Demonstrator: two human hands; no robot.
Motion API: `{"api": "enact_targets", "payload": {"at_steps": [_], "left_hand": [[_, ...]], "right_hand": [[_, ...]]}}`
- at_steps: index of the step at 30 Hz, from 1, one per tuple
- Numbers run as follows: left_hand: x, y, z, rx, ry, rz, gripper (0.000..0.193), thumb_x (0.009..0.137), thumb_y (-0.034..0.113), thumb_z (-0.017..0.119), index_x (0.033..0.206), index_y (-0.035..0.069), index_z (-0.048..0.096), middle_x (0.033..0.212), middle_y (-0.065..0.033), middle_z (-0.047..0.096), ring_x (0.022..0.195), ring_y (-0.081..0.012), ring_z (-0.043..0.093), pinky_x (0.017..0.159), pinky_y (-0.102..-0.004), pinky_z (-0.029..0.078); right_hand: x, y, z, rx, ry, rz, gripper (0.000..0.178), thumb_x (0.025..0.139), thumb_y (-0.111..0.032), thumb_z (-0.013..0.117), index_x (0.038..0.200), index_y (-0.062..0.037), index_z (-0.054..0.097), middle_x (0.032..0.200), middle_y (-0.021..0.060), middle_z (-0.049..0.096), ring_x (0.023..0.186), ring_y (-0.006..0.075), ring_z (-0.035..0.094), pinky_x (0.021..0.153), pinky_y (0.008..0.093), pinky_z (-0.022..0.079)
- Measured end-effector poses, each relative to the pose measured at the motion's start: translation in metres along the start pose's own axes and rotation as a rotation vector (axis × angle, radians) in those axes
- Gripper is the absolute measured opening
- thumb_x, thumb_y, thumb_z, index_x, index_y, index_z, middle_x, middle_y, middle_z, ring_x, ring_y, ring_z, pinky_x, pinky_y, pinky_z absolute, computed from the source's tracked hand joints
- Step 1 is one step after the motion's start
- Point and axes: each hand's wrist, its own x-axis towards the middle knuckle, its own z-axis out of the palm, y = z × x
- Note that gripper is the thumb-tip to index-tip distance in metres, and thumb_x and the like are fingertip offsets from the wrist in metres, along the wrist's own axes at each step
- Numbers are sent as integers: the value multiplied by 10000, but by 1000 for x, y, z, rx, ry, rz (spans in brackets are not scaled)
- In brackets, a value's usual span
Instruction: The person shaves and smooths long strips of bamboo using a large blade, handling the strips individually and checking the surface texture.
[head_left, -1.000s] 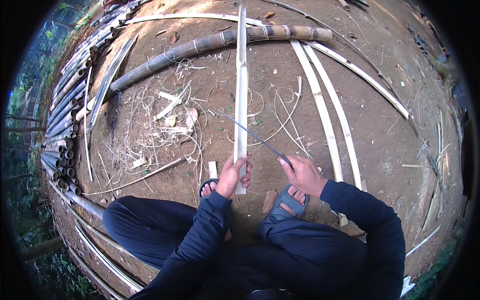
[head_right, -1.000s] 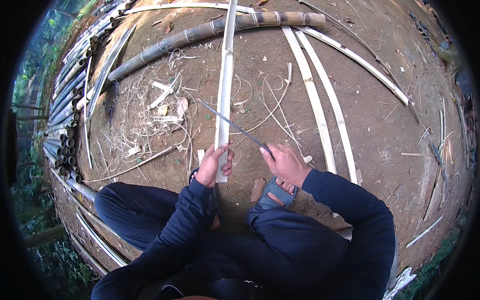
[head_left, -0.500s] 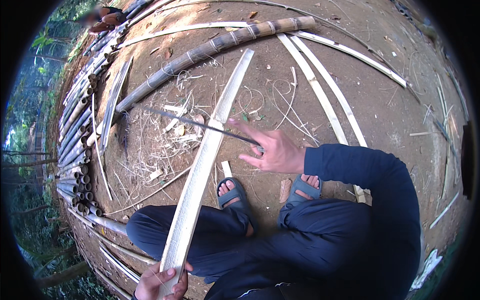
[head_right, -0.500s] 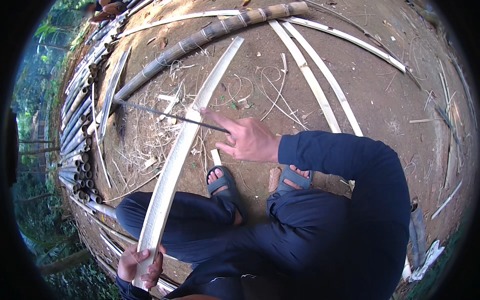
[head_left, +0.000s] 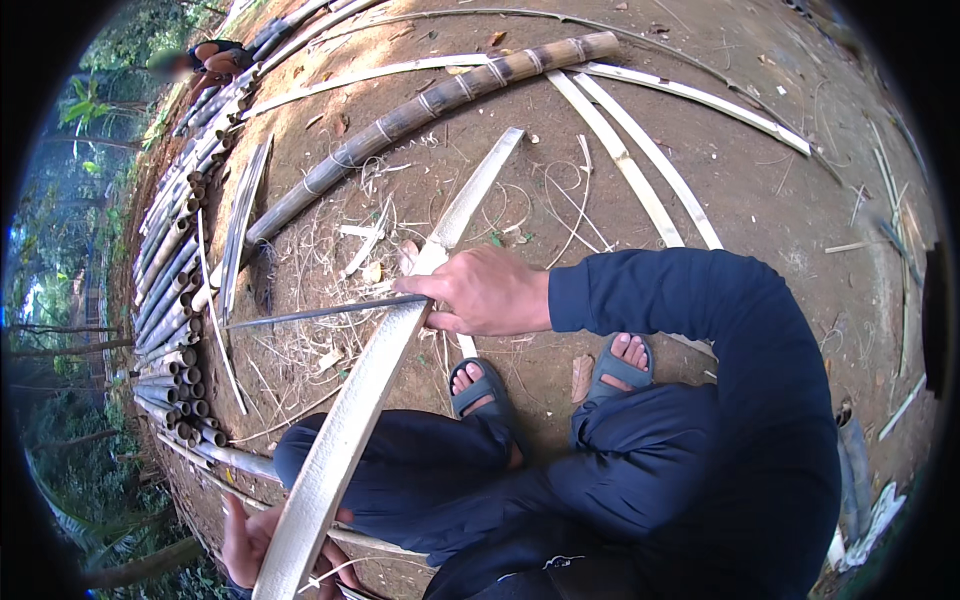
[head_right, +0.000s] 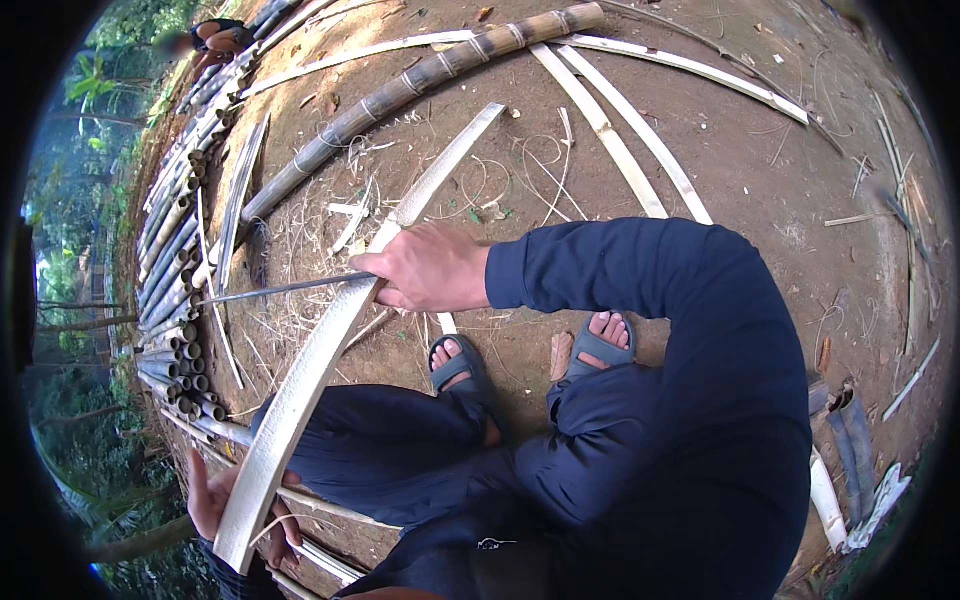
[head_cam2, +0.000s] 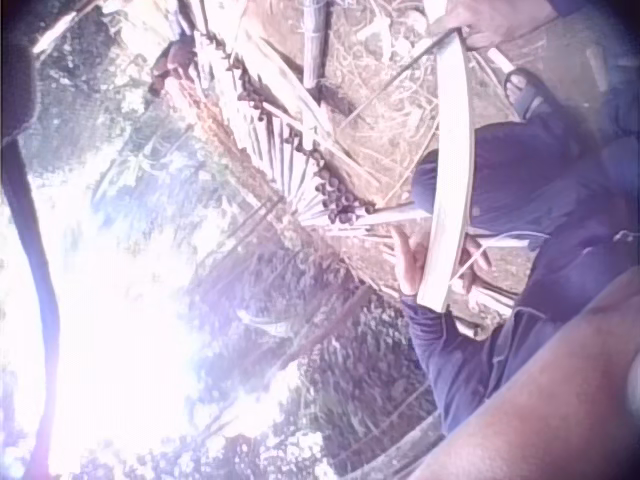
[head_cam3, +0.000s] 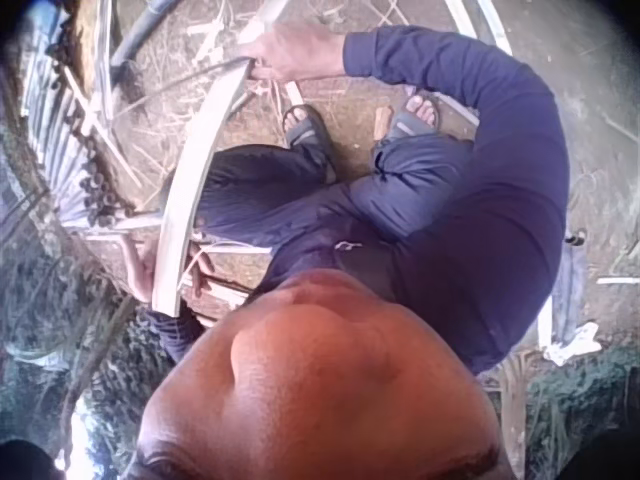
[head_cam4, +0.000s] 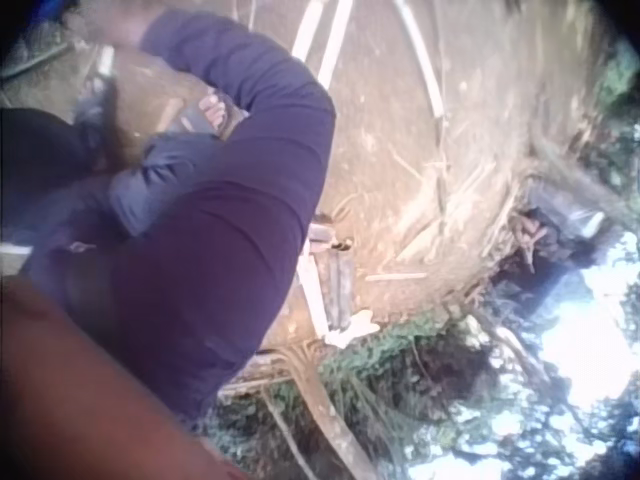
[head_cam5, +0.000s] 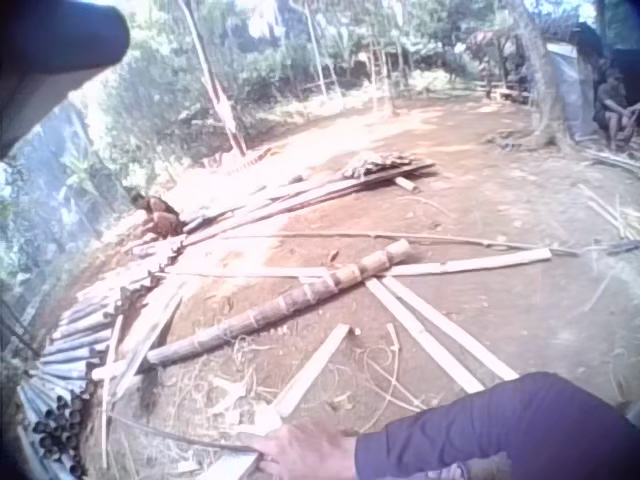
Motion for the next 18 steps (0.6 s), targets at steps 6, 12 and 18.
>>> {"api": "enact_targets", "payload": {"at_steps": [6,12,18], "left_hand": [[51,50,-21,118,243,1299,1183,799,888,269,1412,-122,336,1391,-363,406,1309,-486,425,1122,-574,342],[60,139,61,75,798,1953,879,878,709,502,1189,-112,467,1077,-248,540,910,-293,611,894,-430,489],[81,212,32,-121,141,1918,252,997,270,465,904,37,440,692,-15,379,550,-104,359,498,-270,311]], "right_hand": [[58,-29,-44,54,0,125,272,856,-211,675,1082,-60,690,723,201,674,674,354,682,655,461,543],[115,-74,-49,137,198,78,216,868,-202,667,987,-26,705,700,202,661,624,342,658,622,426,518],[99,-93,-48,127,255,447,357,843,-239,691,1079,21,626,678,111,618,601,203,621,617,368,503]]}}
